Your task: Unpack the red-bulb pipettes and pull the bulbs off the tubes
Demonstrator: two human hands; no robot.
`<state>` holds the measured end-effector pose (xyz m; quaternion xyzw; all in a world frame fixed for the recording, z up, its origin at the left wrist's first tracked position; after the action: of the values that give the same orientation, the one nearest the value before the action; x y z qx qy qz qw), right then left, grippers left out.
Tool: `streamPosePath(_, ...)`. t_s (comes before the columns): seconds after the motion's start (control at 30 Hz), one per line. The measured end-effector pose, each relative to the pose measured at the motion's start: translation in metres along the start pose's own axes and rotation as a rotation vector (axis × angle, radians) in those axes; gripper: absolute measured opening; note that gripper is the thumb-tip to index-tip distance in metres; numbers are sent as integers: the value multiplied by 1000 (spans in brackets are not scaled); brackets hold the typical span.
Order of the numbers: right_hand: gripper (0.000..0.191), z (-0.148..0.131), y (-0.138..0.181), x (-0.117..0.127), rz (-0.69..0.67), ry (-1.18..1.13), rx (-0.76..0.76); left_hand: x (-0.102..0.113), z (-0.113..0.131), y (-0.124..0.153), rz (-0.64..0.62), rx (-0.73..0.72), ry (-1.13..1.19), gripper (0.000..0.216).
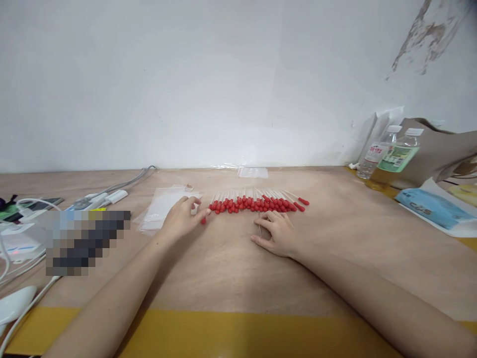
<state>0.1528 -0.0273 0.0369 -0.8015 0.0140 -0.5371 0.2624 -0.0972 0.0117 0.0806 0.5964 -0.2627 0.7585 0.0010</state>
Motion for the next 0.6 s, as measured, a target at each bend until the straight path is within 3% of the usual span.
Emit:
streamPosePath(0.1, 44, 1, 0, 0, -34, 23, -3, 10, 15, 0, 210, -90, -29, 32)
streamPosePath(0.2, 49, 1, 0, -1, -66, 42, -2, 4, 29, -1, 280, -191, -55, 26)
streamPosePath(0.37, 50, 1, -1, -1, -89, 39, -6, -18, 41, -18, 204, -257, -78, 25)
streamPosePath(0.6, 49, 5, 0, 4, 10, -23, -38, -37, 36, -51, 32, 34, -129, 41)
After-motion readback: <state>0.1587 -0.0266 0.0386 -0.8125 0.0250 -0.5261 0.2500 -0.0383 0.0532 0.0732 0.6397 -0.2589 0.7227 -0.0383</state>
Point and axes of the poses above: each hand's wrist, its own y-axis away from the middle knuckle, its own x-axis out of the back of the hand, z = x × y, the point moved 6 cm from there along -y, towards the middle knuckle, and after that the axes turned 15 degrees about -x, right-handed, at the moved point
